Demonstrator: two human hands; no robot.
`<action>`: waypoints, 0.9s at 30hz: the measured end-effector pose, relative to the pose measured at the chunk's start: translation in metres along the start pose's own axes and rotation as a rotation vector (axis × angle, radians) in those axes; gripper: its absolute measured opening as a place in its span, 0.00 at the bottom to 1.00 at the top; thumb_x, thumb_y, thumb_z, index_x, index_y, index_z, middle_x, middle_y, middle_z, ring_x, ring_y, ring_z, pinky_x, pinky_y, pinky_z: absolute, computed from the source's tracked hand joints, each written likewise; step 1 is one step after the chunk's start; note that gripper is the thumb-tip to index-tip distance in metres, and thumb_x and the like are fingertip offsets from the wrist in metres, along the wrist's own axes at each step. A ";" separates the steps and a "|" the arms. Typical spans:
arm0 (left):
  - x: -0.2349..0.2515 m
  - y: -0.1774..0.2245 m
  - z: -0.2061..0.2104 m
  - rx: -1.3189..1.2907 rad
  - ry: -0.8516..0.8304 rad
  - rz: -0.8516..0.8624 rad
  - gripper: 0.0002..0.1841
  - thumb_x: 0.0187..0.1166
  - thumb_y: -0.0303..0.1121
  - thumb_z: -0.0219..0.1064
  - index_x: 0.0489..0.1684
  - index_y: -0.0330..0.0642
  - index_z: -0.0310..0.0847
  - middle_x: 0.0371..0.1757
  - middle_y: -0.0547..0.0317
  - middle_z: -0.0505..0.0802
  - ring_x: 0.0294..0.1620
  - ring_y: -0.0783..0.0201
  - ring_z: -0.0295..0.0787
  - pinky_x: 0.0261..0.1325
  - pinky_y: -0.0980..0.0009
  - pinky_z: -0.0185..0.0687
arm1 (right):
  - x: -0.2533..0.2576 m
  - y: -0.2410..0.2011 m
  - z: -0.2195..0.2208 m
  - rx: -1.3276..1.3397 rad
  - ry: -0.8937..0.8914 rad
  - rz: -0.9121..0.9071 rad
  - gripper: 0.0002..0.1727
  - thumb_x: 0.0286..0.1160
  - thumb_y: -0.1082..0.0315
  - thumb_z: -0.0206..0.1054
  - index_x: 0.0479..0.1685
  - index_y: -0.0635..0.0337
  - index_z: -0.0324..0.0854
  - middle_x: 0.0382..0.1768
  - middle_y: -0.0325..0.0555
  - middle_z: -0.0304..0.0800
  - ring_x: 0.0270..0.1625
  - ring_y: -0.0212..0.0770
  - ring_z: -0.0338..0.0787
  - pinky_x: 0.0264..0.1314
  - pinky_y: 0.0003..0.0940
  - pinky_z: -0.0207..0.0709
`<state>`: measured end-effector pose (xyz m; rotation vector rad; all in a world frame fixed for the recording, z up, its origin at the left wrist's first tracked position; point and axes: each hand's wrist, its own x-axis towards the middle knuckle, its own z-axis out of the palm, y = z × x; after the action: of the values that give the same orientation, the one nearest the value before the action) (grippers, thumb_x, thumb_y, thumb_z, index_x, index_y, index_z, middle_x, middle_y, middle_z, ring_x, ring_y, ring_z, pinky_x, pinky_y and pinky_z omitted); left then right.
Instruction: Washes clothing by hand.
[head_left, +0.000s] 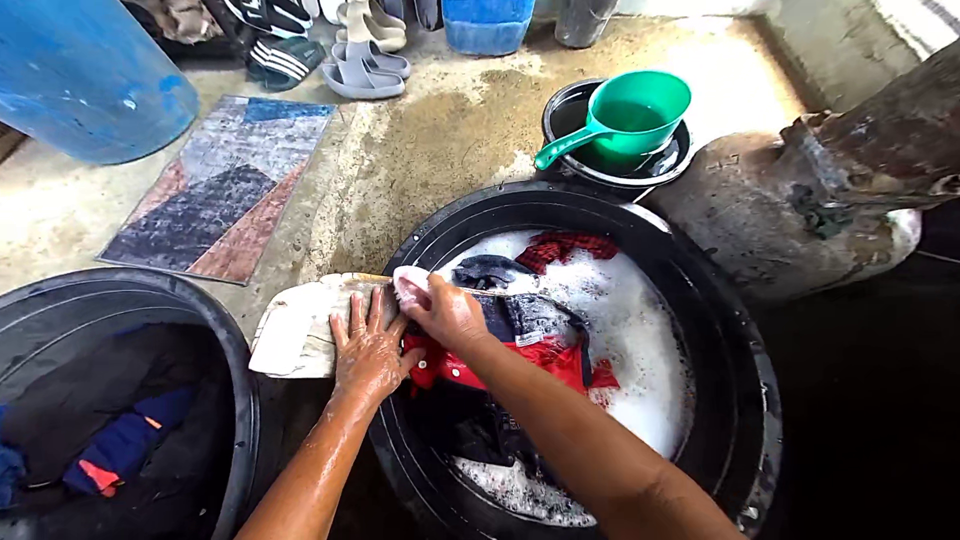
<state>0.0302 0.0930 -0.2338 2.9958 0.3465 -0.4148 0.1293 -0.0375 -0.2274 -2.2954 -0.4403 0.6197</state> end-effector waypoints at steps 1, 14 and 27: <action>-0.001 0.000 0.000 -0.005 -0.010 0.002 0.40 0.73 0.61 0.71 0.89 0.64 0.66 0.96 0.43 0.48 0.96 0.35 0.28 0.85 0.24 0.18 | 0.003 0.019 -0.005 -0.053 -0.013 0.017 0.31 0.80 0.46 0.69 0.70 0.62 0.78 0.55 0.63 0.92 0.60 0.64 0.92 0.60 0.69 0.81; 0.000 0.000 -0.002 0.031 -0.011 -0.004 0.43 0.71 0.65 0.70 0.90 0.64 0.65 0.96 0.41 0.47 0.96 0.33 0.29 0.85 0.25 0.17 | -0.006 -0.001 -0.006 0.279 0.080 0.088 0.30 0.83 0.51 0.69 0.71 0.68 0.74 0.52 0.66 0.90 0.56 0.64 0.92 0.60 0.66 0.82; 0.000 0.002 0.003 0.028 -0.030 -0.002 0.45 0.75 0.65 0.66 0.94 0.65 0.55 0.97 0.43 0.42 0.96 0.37 0.25 0.86 0.27 0.17 | -0.019 0.075 -0.044 0.151 0.109 0.236 0.29 0.82 0.53 0.69 0.70 0.69 0.78 0.58 0.67 0.89 0.63 0.64 0.89 0.68 0.67 0.78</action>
<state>0.0299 0.0909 -0.2361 3.0128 0.3440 -0.4682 0.1474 -0.1224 -0.2475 -2.2392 -0.0680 0.6163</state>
